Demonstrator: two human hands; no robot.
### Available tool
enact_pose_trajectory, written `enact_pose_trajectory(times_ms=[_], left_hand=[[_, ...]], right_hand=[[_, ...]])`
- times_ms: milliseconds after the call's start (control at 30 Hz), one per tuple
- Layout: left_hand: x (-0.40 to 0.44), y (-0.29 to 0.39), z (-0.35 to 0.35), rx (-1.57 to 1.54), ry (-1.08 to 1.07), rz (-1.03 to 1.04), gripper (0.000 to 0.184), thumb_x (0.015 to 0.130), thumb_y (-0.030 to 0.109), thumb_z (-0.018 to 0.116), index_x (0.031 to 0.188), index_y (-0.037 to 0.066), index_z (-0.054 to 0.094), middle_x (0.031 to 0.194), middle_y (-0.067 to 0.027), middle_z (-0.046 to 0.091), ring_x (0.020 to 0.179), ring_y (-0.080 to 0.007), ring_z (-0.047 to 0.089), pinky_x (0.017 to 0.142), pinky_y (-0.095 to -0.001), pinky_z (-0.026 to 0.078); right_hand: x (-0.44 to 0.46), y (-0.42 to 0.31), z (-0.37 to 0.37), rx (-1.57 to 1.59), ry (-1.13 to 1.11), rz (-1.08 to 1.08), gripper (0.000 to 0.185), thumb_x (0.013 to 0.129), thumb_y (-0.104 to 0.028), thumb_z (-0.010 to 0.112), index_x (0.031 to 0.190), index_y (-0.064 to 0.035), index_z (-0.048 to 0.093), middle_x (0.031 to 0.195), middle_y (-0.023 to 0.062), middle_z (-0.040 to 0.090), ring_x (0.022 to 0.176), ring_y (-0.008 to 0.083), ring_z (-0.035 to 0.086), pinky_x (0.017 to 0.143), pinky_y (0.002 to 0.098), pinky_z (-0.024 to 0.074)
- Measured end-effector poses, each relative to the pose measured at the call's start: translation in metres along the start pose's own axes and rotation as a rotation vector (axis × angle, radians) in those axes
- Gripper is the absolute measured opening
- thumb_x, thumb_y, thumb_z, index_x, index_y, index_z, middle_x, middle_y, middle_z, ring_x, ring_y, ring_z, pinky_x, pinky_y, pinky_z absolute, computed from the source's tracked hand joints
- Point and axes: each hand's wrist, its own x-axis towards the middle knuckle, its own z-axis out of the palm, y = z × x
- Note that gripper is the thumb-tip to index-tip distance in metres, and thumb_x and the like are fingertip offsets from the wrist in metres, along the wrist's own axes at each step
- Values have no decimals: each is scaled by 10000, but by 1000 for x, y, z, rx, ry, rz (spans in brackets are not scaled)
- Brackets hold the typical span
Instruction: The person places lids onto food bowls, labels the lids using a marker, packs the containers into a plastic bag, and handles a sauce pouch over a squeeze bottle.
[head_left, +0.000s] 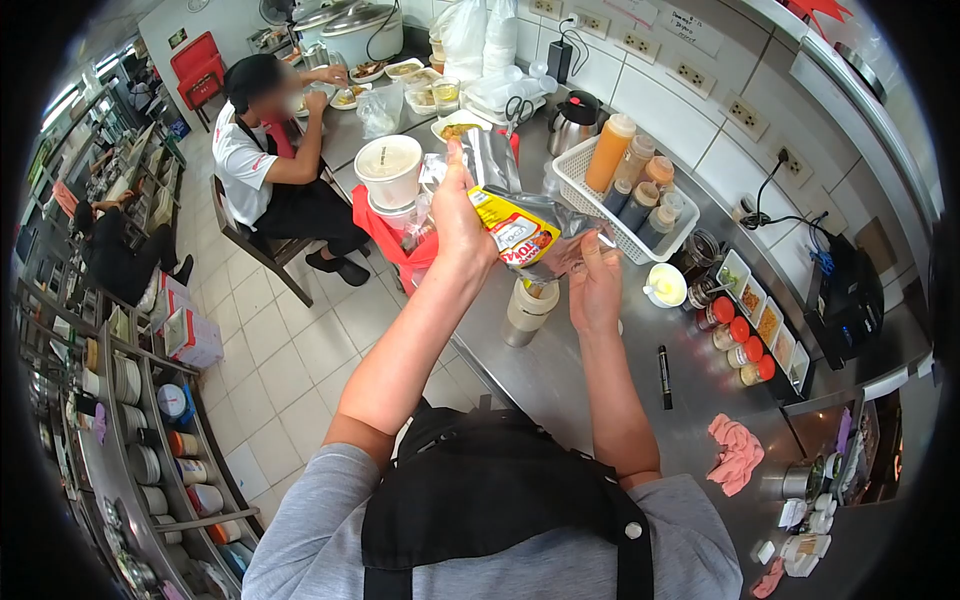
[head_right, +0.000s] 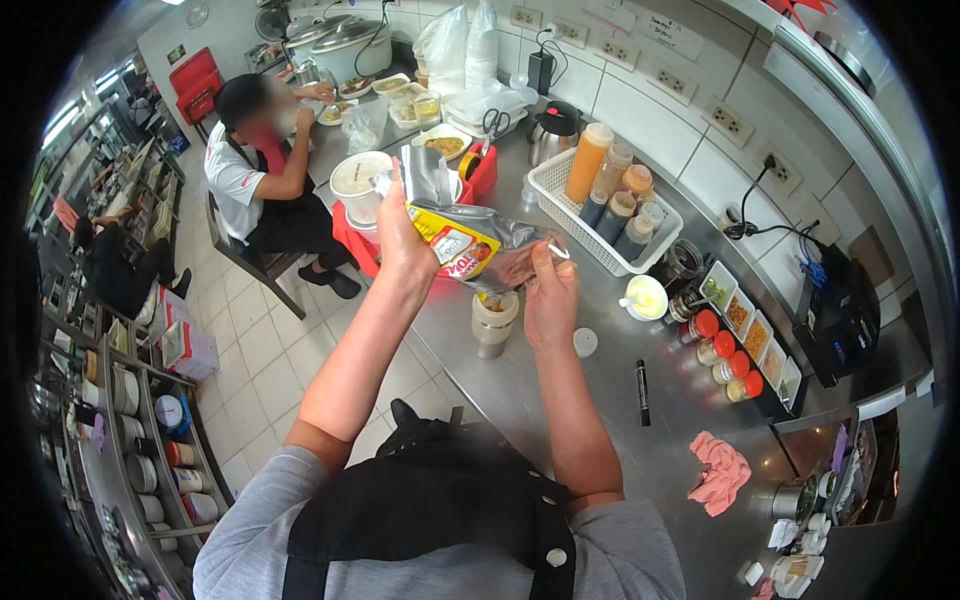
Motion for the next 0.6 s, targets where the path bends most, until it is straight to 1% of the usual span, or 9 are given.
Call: enact_pose_trajectory(times_ms=[67,133,200,233,367,433,500,567,600], left_hand=[[-2,1,1,6,8,-24,362,995,430,495,1030,90,611,900,-50,681,767,-197,667,707,-358,545],[2,-1,-2,3,10,-11,395,1005,436,461,1085,75,600,936,-71,676,797,-209,665,728,-368,550],[2,-1,-5,0,11,0,433,1014,442,428,1139,61,588,972,-93,671,827,-222,662,749,-377,555],[-2,1,-2,-7,-40,2,424,1005,445,457,1151,67,583,999,-84,666,845,-214,659,762,-376,545],[-1,-1,-14,9,-196,58,453,991,454,492,1217,66,547,1092,-95,646,926,-224,650,826,-394,530],[-8,-3,-17,74,-195,65,488,995,481,458,1212,53,543,1104,-115,647,949,-247,654,848,-405,530],[-16,-3,-12,119,-289,-17,656,1001,566,316,1260,-3,514,1105,-181,653,1033,-291,636,919,-426,499],[-14,-4,-17,145,-252,-11,669,1001,574,292,1241,-5,526,1086,-181,658,1007,-296,644,904,-425,505],[-14,-4,-19,171,-215,-7,685,1000,582,269,1222,-7,538,1066,-180,664,981,-302,651,890,-424,512]], right_hand=[[1,2,-4,0,15,7,196,1013,-207,514,954,-54,621,870,41,684,812,109,646,777,287,502],[3,7,-15,7,-71,6,151,1003,-202,536,978,-68,600,898,30,670,846,106,637,791,285,499],[2,9,-15,32,4,29,130,997,-199,548,999,-75,586,921,25,661,869,106,630,799,284,498],[2,9,-13,56,79,51,118,992,-196,559,1019,-82,572,943,19,652,892,105,623,808,284,497],[6,13,-21,43,103,62,131,986,-195,570,1060,-88,554,999,15,638,945,107,609,837,288,495],[6,11,-20,31,105,41,123,990,-199,560,1028,-82,566,951,22,648,893,121,630,812,295,513],[6,11,-23,4,54,44,124,994,-200,552,1014,-79,572,921,28,651,856,129,638,788,297,521],[4,6,-13,-24,3,46,129,998,-201,544,1001,-76,578,891,34,653,819,137,646,765,299,529],[1,3,-4,-30,63,26,137,1002,-200,533,988,-73,582,870,39,654,790,142,648,742,299,532]])
